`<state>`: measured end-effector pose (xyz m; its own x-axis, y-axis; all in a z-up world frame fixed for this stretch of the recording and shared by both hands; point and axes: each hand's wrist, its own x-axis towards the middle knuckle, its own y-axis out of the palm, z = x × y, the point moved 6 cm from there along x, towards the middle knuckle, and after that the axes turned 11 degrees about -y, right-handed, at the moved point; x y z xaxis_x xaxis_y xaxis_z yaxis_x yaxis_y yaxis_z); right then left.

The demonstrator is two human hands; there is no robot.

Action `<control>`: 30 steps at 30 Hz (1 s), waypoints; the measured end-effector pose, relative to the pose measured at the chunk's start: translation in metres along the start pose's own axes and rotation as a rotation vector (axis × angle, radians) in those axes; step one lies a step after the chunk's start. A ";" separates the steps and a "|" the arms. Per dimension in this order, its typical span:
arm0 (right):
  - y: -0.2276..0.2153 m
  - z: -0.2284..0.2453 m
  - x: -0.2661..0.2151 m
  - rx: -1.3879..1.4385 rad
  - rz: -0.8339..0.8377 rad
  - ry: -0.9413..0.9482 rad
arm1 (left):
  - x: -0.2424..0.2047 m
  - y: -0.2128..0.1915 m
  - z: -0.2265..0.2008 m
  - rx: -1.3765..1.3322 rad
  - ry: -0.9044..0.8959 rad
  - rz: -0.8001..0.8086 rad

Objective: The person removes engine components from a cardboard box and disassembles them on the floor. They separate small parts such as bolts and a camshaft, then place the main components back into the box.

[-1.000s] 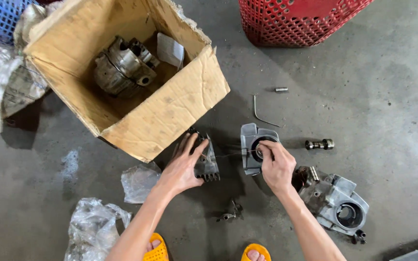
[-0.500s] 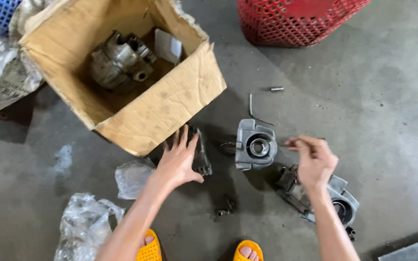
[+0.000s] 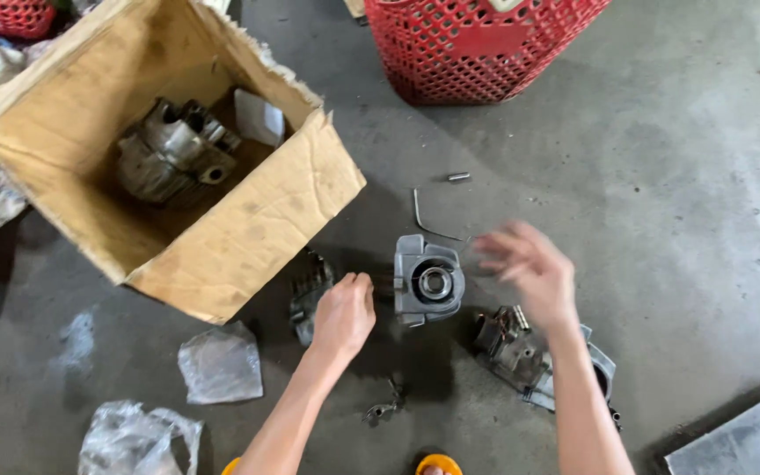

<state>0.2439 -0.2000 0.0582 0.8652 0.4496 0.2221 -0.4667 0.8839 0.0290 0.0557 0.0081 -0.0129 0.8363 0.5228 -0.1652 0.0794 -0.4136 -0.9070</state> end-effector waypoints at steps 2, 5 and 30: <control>-0.015 -0.019 0.029 0.158 -0.103 0.003 | 0.000 0.002 0.002 -0.023 -0.024 0.016; -0.029 -0.063 0.073 -0.354 -0.134 -0.075 | 0.000 -0.006 -0.011 0.164 0.114 -0.070; -0.021 0.016 0.001 0.251 -0.371 0.249 | -0.005 -0.049 0.011 -0.204 -0.168 0.030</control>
<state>0.2517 -0.2200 0.0730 0.9841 0.1558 -0.0854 -0.1235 0.9454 0.3016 0.0420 0.0340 0.0283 0.7395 0.6173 -0.2685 0.1775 -0.5636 -0.8068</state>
